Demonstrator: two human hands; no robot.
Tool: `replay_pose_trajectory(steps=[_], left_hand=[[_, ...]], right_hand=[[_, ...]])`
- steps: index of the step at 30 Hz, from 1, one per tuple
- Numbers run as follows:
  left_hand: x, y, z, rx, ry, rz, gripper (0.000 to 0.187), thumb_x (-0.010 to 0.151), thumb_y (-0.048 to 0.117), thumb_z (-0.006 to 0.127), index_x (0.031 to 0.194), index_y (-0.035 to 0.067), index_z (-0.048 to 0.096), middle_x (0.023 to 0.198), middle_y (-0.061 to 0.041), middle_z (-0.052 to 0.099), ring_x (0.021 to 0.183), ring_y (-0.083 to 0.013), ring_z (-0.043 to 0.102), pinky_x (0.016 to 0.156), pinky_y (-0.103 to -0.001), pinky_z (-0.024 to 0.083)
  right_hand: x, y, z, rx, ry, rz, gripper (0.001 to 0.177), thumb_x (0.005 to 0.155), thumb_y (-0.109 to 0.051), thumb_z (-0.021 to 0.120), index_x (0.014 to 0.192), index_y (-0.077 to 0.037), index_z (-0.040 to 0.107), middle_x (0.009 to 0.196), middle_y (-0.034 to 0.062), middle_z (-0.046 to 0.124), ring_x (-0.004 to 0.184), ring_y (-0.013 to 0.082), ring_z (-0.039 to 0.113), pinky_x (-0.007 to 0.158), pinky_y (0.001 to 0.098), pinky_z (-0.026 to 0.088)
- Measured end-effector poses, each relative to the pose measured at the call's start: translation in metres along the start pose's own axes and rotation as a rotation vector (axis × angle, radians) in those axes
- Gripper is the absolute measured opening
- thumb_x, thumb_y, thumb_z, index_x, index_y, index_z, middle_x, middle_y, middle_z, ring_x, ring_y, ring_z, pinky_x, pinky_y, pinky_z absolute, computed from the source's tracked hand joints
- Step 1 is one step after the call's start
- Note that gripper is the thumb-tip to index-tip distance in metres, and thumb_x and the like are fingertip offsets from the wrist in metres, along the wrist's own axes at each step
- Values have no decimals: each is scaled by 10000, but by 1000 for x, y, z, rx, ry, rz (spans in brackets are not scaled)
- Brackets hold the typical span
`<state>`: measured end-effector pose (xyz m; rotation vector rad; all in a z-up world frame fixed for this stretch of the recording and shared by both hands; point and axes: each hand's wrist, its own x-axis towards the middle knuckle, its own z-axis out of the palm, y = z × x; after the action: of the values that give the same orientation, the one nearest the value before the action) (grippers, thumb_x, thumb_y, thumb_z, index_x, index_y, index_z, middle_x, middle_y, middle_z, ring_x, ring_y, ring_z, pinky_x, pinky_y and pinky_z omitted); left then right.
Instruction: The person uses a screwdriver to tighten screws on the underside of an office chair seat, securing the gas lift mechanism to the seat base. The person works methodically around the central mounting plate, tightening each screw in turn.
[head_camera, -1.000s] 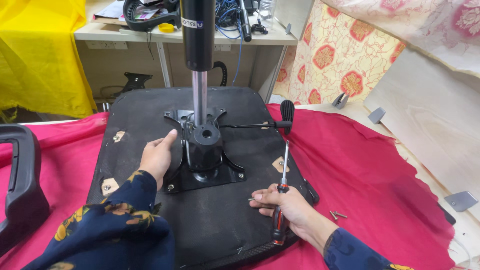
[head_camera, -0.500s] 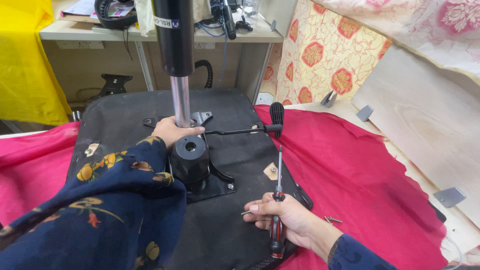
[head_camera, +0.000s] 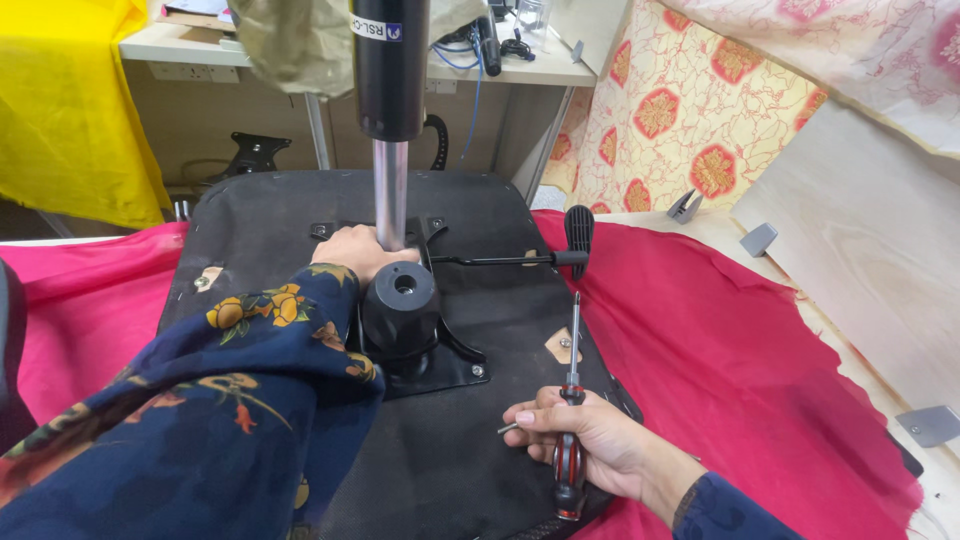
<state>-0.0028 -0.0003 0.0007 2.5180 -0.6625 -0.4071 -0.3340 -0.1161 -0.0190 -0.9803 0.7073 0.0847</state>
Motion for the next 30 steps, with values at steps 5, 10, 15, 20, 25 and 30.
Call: replay_pose_trajectory(steps=[5,10,15,20,25,30], left_hand=[[2,-1,0,33,-2,14,714,683,606,716,1148,68,786,1121,-180,748,1046,-336,735,956,-419,570],[6,0,0,57,-3,29,729,703,630,685,1125,45,795,1106,-191,761,1041,-349,741,955,-426,575],[3,3,-1,68,-7,40,720,733,645,673,1141,62,783,1122,-187,753,1065,-345,728,962,-431,565],[-4,-2,-6,-36,-64,24,730,705,649,706,1258,173,730,1211,-122,746,1164,-299,704,1029,-410,530],[-55,-60,16,-21,263,348,798,864,472,618,1556,116,440,1535,-157,476,1364,-335,508,1114,-417,414],[-86,-79,51,155,454,275,664,962,515,508,1486,107,486,1554,-90,459,1476,-245,384,1199,-433,278]], right_hand=[[-2,-1,3,15,15,13,344,839,-48,770,622,-114,511,1079,117,702,888,211,767,688,289,609],[-3,1,3,21,25,4,338,833,-44,769,622,-113,513,1077,122,705,880,215,771,685,287,613],[-3,2,2,21,12,-5,327,833,-47,767,629,-110,518,1097,124,709,892,210,766,698,292,618],[-3,0,3,13,31,2,318,822,-41,763,637,-119,517,1112,134,704,892,214,764,706,296,619],[2,-4,8,-23,24,-17,324,827,-22,760,653,-99,497,1126,151,713,923,232,767,753,290,638],[9,-18,21,-54,12,-100,316,812,33,740,664,-96,493,1108,166,707,944,245,774,750,291,632]])
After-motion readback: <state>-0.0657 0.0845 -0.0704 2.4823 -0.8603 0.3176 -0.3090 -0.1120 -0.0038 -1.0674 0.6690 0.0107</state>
